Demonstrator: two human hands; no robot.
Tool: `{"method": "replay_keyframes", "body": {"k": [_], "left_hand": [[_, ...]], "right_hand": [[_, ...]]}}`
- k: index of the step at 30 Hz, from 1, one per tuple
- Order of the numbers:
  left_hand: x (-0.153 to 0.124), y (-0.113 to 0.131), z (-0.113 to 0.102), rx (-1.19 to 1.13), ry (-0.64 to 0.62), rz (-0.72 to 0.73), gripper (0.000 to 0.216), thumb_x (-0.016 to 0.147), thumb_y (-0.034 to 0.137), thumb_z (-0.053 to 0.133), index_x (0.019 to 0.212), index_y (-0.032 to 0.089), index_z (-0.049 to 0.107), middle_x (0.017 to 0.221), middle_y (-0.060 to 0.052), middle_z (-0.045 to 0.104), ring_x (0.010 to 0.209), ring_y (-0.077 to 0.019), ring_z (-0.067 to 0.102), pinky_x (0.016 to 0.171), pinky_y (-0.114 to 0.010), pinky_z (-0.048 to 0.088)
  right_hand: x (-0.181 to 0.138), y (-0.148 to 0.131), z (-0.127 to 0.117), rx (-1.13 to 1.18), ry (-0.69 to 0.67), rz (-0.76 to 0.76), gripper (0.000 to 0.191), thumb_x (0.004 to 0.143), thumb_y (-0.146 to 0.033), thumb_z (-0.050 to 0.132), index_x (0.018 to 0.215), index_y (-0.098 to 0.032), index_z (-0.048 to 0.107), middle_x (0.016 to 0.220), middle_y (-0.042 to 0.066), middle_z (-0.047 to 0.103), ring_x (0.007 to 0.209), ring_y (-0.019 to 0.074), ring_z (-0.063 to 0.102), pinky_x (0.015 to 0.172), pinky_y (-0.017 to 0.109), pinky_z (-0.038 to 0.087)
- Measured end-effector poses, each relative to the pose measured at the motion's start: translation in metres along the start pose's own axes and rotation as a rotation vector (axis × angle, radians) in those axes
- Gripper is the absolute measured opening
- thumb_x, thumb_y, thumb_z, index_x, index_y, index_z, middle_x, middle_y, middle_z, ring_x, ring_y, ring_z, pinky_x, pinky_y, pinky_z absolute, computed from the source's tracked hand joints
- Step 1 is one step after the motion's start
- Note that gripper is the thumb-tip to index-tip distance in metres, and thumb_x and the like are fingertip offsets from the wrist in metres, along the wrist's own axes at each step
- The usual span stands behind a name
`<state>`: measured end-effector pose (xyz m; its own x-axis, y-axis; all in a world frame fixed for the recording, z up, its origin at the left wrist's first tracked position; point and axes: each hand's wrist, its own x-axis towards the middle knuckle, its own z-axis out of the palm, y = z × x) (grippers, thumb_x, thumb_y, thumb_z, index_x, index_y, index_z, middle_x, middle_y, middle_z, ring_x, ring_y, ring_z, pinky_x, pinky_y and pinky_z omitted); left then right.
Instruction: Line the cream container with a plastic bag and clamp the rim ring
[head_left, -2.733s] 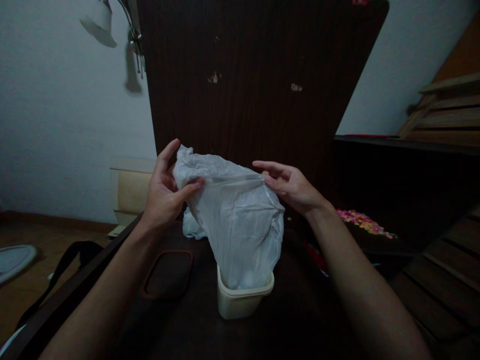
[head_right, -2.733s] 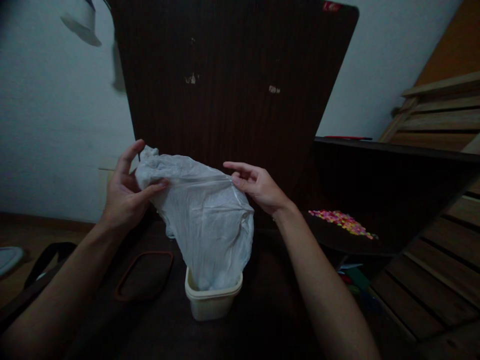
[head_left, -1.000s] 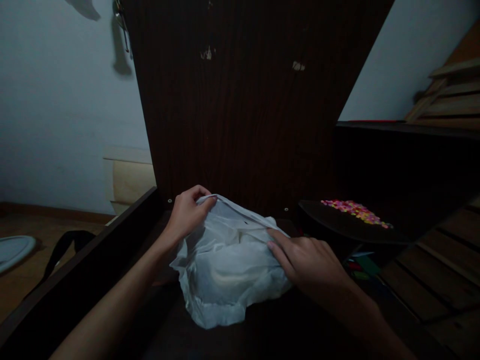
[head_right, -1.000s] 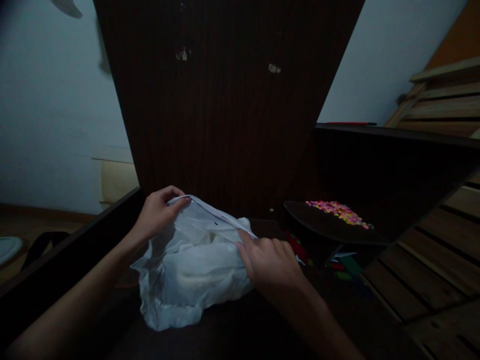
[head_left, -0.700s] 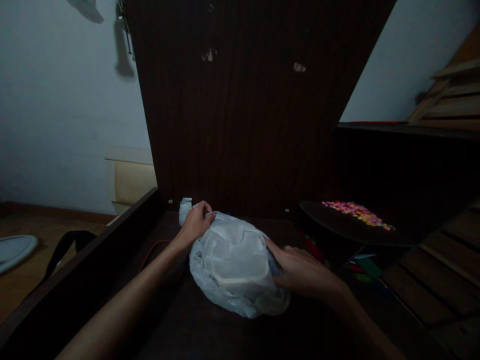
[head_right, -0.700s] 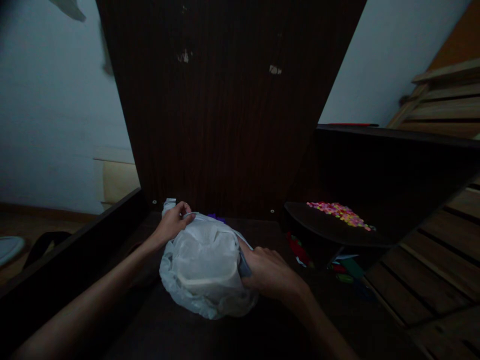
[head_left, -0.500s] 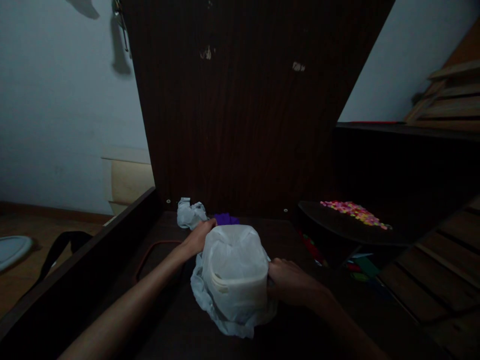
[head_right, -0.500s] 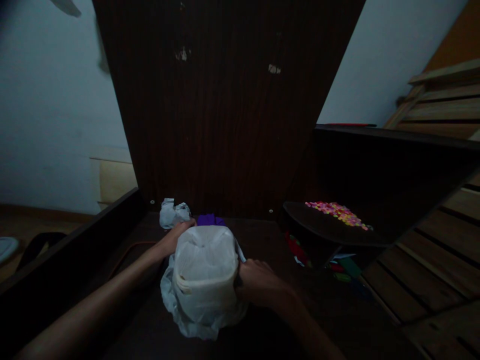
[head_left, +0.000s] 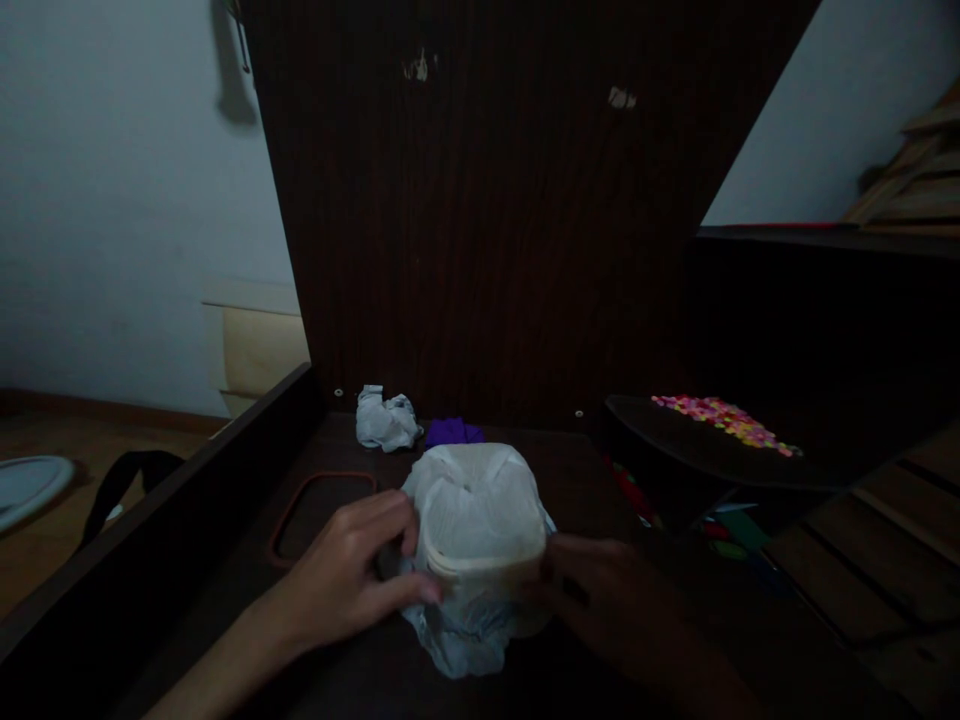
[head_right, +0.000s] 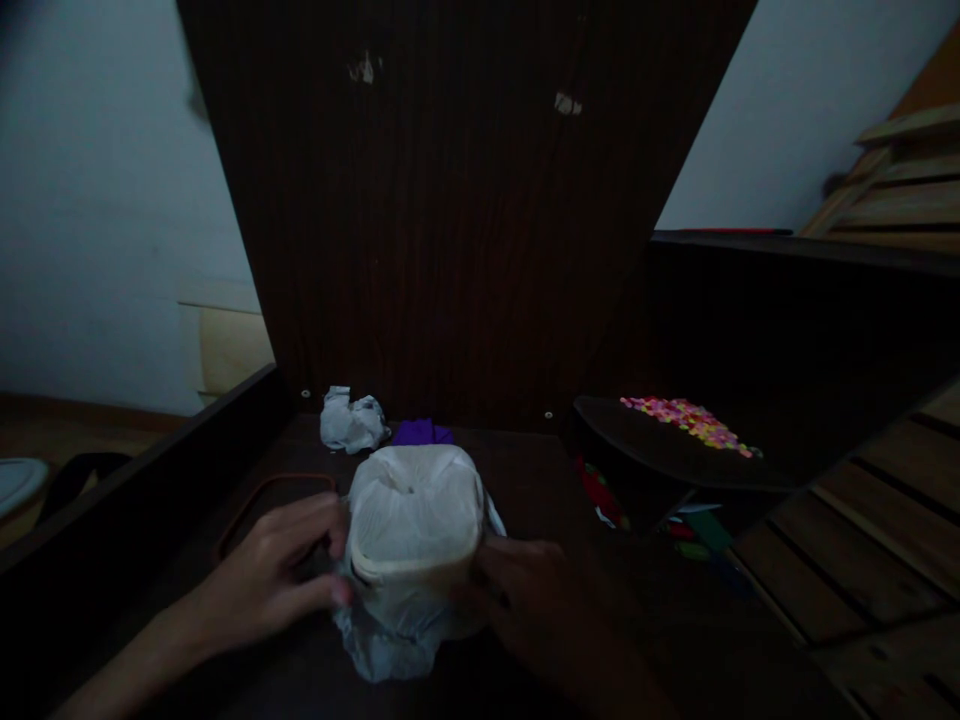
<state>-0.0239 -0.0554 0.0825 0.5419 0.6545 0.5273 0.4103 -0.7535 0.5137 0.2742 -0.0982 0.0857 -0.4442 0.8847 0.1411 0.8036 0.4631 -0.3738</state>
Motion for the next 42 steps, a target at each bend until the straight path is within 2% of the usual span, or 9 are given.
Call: {"method": "replay_keyframes", "body": {"k": [3, 8, 13, 16, 19, 24, 29, 36, 42], "left_hand": [[-0.013, 0.004, 0.015, 0.104, 0.011, 0.078, 0.041, 0.087, 0.057, 0.069, 0.078, 0.019, 0.058, 0.071, -0.001, 0.063, 0.066, -0.0172, 0.059, 0.061, -0.026, 0.043], [-0.023, 0.003, 0.030, 0.141, 0.020, 0.107, 0.020, 0.100, 0.024, 0.053, 0.083, 0.019, 0.060, 0.070, -0.001, 0.062, 0.064, -0.0153, 0.059, 0.061, -0.024, 0.045], [-0.033, -0.005, 0.030, 0.211, 0.079, 0.170, 0.022, 0.097, 0.015, 0.048, 0.078, 0.019, 0.058, 0.066, 0.000, 0.059, 0.061, -0.0144, 0.059, 0.060, -0.024, 0.045], [-0.037, -0.018, 0.027, 0.299, 0.099, 0.119, 0.023, 0.095, 0.014, 0.049, 0.074, 0.019, 0.055, 0.066, -0.001, 0.059, 0.061, -0.0143, 0.060, 0.058, -0.023, 0.044], [-0.036, -0.034, 0.025, 0.344, 0.076, -0.019, 0.023, 0.094, 0.018, 0.047, 0.073, 0.019, 0.057, 0.070, -0.002, 0.063, 0.061, -0.0152, 0.063, 0.056, -0.023, 0.043], [-0.022, -0.050, 0.025, 0.273, 0.055, -0.303, 0.026, 0.091, 0.028, 0.049, 0.071, 0.019, 0.061, 0.070, -0.005, 0.068, 0.062, -0.0191, 0.066, 0.058, -0.026, 0.044], [0.003, -0.046, 0.018, 0.035, 0.117, -0.514, 0.016, 0.084, 0.030, 0.054, 0.074, 0.019, 0.061, 0.064, -0.001, 0.066, 0.059, -0.0183, 0.064, 0.057, -0.026, 0.043], [0.016, -0.056, 0.019, -0.533, 0.199, -0.601, 0.019, 0.077, 0.032, 0.063, 0.090, 0.019, 0.061, 0.073, 0.002, 0.066, 0.061, -0.0156, 0.063, 0.056, -0.023, 0.046], [0.006, -0.056, 0.020, -0.683, 0.099, -0.596, 0.030, 0.088, 0.040, 0.053, 0.090, 0.017, 0.071, 0.085, -0.004, 0.071, 0.083, -0.0220, 0.067, 0.074, -0.029, 0.050]], "right_hand": [[-0.007, -0.006, 0.018, -0.048, 0.077, -0.126, 0.024, 0.098, -0.019, 0.048, 0.088, -0.020, 0.070, 0.082, 0.003, 0.075, 0.070, 0.0164, 0.069, 0.063, 0.027, 0.046], [-0.013, -0.008, 0.067, -0.217, 0.143, -0.318, 0.013, 0.082, -0.010, 0.060, 0.081, -0.021, 0.066, 0.075, 0.000, 0.074, 0.061, 0.0164, 0.067, 0.056, 0.028, 0.043], [-0.005, -0.004, 0.103, -0.262, 0.101, -0.343, 0.007, 0.079, -0.023, 0.073, 0.075, -0.021, 0.067, 0.073, -0.001, 0.074, 0.059, 0.0201, 0.067, 0.051, 0.029, 0.041], [-0.007, -0.003, 0.084, -0.155, 0.107, -0.254, 0.022, 0.081, -0.043, 0.074, 0.078, -0.022, 0.068, 0.076, 0.001, 0.075, 0.066, 0.0221, 0.068, 0.059, 0.031, 0.045], [-0.008, 0.002, 0.046, 0.012, 0.222, -0.230, 0.019, 0.089, -0.030, 0.059, 0.075, -0.021, 0.067, 0.073, 0.002, 0.071, 0.068, 0.0187, 0.066, 0.068, 0.032, 0.045], [0.016, 0.024, 0.011, 0.228, 0.463, -0.003, 0.032, 0.094, -0.034, 0.051, 0.065, -0.021, 0.052, 0.058, -0.002, 0.051, 0.052, 0.0119, 0.049, 0.052, 0.025, 0.036], [0.043, 0.036, 0.013, 0.573, 0.324, 0.210, 0.031, 0.091, -0.045, 0.054, 0.107, -0.019, 0.063, 0.084, 0.002, 0.067, 0.053, 0.0121, 0.052, 0.049, 0.024, 0.041], [0.046, 0.031, 0.013, 0.576, 0.252, 0.164, 0.030, 0.089, -0.044, 0.048, 0.071, -0.021, 0.054, 0.055, -0.005, 0.047, 0.050, 0.0127, 0.046, 0.048, 0.024, 0.035], [0.041, 0.034, 0.027, 0.272, 0.262, 0.100, 0.018, 0.080, -0.023, 0.048, 0.063, -0.021, 0.053, 0.061, 0.000, 0.055, 0.058, 0.0158, 0.050, 0.057, 0.027, 0.037]]}}
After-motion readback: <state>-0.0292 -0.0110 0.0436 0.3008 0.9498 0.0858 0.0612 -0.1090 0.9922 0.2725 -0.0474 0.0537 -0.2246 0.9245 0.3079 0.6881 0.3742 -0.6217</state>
